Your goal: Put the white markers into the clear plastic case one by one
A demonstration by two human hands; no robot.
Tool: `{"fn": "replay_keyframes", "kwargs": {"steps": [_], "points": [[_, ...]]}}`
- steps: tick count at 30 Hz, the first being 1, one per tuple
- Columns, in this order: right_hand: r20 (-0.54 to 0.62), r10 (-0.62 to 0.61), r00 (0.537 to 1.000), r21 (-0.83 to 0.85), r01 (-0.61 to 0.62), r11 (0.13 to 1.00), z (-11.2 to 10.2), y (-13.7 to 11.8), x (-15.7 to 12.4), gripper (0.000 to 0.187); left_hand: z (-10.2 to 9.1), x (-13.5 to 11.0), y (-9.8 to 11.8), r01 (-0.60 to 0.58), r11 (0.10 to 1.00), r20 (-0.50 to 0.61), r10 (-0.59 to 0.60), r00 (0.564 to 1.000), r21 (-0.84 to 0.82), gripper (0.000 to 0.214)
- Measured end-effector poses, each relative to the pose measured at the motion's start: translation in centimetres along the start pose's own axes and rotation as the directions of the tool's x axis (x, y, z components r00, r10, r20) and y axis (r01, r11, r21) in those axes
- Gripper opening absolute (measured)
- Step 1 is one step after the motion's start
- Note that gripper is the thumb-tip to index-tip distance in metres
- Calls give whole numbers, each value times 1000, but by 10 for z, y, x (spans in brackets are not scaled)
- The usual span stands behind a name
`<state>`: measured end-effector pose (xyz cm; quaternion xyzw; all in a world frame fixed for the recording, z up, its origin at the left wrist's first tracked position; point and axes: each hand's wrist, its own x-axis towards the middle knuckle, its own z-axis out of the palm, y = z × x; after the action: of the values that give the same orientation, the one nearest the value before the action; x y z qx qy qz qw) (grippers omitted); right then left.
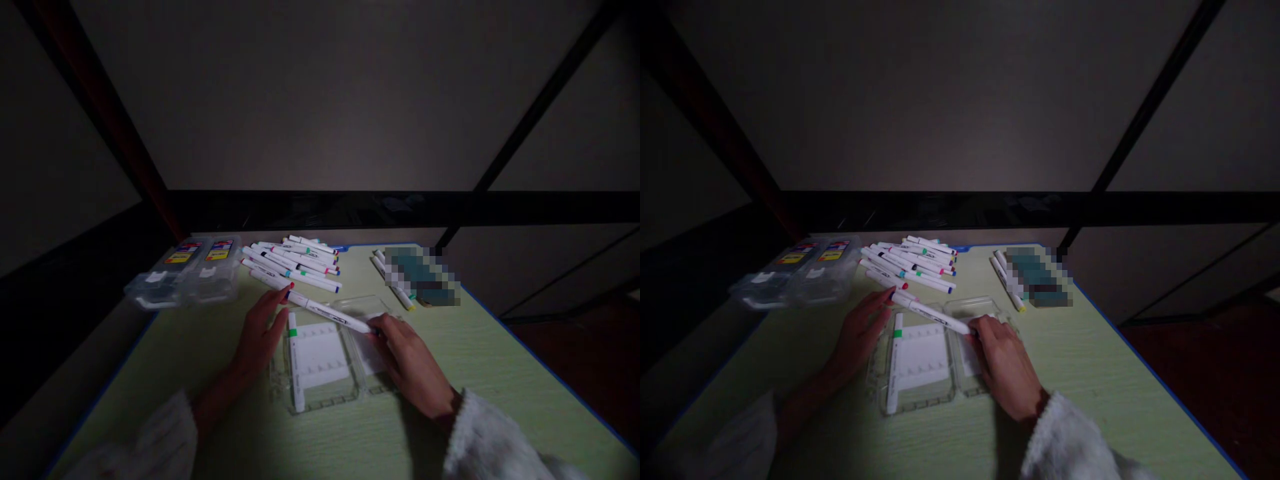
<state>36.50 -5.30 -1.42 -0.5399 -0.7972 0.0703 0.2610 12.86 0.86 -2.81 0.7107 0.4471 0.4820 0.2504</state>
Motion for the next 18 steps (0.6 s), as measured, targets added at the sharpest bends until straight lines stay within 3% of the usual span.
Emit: {"fn": "replay_keyframes", "kwargs": {"steps": [13, 18], "points": [[20, -120, 993, 20, 120, 993, -2, -4, -1, 15, 0, 2, -5, 2, 1000, 20, -2, 1000, 22, 38], [17, -280, 960, -68, 281, 957, -2, -8, -2, 23, 1, 2, -9, 9, 1000, 13, -9, 1000, -2, 37]]}}
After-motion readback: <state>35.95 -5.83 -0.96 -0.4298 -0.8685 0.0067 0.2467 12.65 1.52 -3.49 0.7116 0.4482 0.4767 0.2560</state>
